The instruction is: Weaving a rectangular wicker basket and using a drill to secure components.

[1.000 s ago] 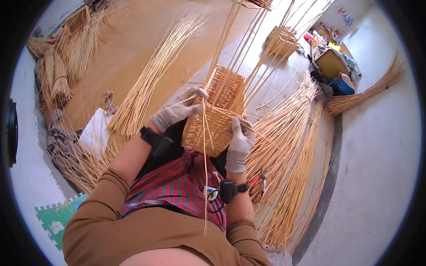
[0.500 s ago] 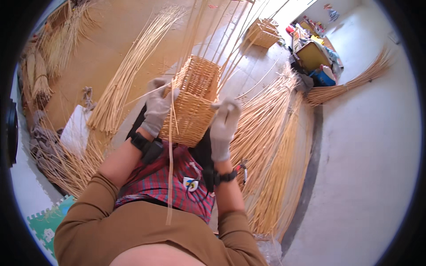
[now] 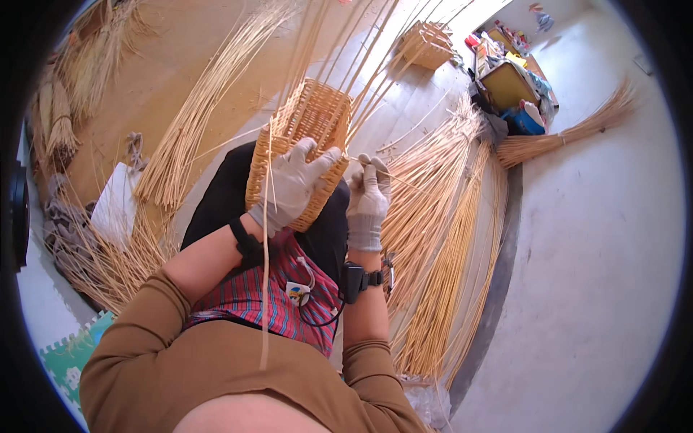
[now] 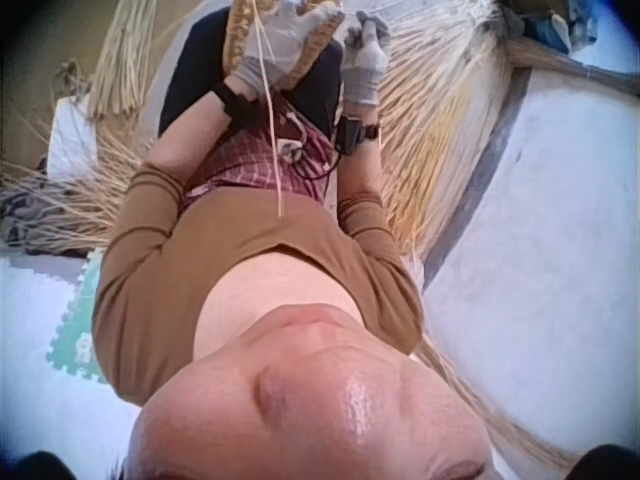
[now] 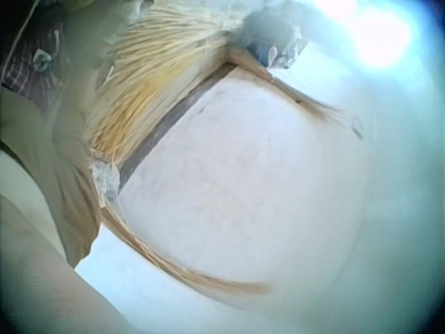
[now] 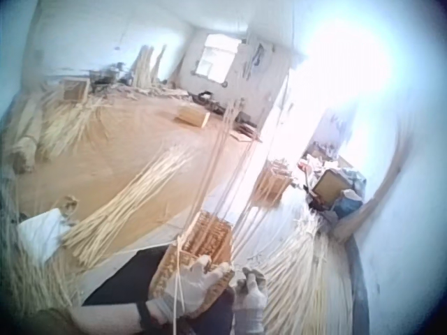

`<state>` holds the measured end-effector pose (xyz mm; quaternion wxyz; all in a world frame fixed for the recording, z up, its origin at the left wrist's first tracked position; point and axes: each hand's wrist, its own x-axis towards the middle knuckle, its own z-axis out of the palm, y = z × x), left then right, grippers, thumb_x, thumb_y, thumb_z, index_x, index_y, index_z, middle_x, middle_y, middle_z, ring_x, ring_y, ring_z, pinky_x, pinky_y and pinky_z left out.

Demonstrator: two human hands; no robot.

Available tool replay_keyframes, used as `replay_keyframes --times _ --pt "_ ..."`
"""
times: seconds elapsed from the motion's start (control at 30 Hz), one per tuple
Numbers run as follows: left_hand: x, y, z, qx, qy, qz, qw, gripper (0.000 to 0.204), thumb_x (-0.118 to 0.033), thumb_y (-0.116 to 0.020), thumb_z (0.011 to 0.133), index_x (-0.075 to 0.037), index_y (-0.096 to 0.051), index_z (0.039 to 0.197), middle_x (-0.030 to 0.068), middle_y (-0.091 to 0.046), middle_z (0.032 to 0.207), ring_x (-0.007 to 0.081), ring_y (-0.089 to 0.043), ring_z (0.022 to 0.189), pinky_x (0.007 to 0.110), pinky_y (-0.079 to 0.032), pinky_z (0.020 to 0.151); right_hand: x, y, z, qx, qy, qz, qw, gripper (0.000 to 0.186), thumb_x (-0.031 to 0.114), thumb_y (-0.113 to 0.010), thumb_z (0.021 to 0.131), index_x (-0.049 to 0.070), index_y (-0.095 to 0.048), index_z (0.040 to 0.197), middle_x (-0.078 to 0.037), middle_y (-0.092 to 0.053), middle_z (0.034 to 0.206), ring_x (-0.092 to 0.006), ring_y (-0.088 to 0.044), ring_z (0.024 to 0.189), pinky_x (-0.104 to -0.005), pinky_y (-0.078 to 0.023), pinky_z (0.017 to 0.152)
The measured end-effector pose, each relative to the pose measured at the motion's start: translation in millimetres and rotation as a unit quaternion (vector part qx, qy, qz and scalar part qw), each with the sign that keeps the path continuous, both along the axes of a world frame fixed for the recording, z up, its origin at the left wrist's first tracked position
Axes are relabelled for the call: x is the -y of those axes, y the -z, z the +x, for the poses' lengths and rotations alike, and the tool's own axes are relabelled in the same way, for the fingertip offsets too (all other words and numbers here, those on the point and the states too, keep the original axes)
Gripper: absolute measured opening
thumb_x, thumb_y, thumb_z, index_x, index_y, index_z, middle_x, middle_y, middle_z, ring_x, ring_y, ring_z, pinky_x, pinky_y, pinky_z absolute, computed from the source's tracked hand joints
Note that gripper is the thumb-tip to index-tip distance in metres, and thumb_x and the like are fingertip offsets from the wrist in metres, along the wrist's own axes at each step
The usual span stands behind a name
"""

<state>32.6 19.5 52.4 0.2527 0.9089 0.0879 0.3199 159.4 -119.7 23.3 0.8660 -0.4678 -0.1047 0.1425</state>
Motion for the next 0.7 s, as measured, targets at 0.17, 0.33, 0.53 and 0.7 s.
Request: replay_keyframes --times 0.17,0.33,0.53,0.7 --pt "-7.8 18.8 -12.0 0.131 0.041 -0.082 0.987 0.044 -0.001 -0.069 0.084 -0.014 -0.066 0.126 0.0178 -0.059 0.119 0.0357 -0.063 0.107 0.042 -0.053 0.092 25.5 -7.4 -26.4 -0.035 0.116 -0.123 0.985 0.021 0.019 -0.059 0.103 0.006 -0.062 0.12 -0.005 -0.069 0.101 -0.0138 -0.062 0.087 -0.0273 -0.051 0.078" --pt "-50.2 28.9 -40.7 0.231 -0.041 -0.161 0.959 0.02 0.006 -0.071 0.084 -0.003 -0.069 0.102 0.0123 -0.064 0.106 0.0235 -0.067 0.091 0.03 -0.055 0.08 -10.6 -35.7 -101.8 0.257 0.049 -0.24 0.935 0.024 0.005 -0.073 0.091 0.002 -0.067 0.114 -0.006 -0.069 0.1 -0.0131 -0.065 0.09 -0.0274 -0.053 0.081" --pt "-60.8 22.3 -25.6 0.248 -0.058 -0.167 0.952 0.034 0.004 -0.074 0.079 -0.007 -0.068 0.111 0.0137 -0.067 0.109 0.0331 -0.064 0.107 0.04 -0.051 0.097 -41.0 -68.2 -122.4 0.533 0.078 -0.322 0.778 0.028 0.006 -0.08 0.081 0.003 -0.071 0.107 -0.014 -0.072 0.109 -0.0281 -0.069 0.098 -0.0358 -0.055 0.085" --pt "-68.5 23.5 -26.6 0.264 -0.003 -0.171 0.949 0.036 0.003 -0.074 0.082 -0.006 -0.065 0.116 0.0155 -0.066 0.116 0.0332 -0.065 0.109 0.038 -0.053 0.096 -26.9 -57.0 -129.7 0.48 0.105 -0.316 0.811 0.023 0.007 -0.061 0.095 -0.002 -0.071 0.114 -0.019 -0.07 0.115 -0.0319 -0.067 0.108 -0.0396 -0.051 0.096"
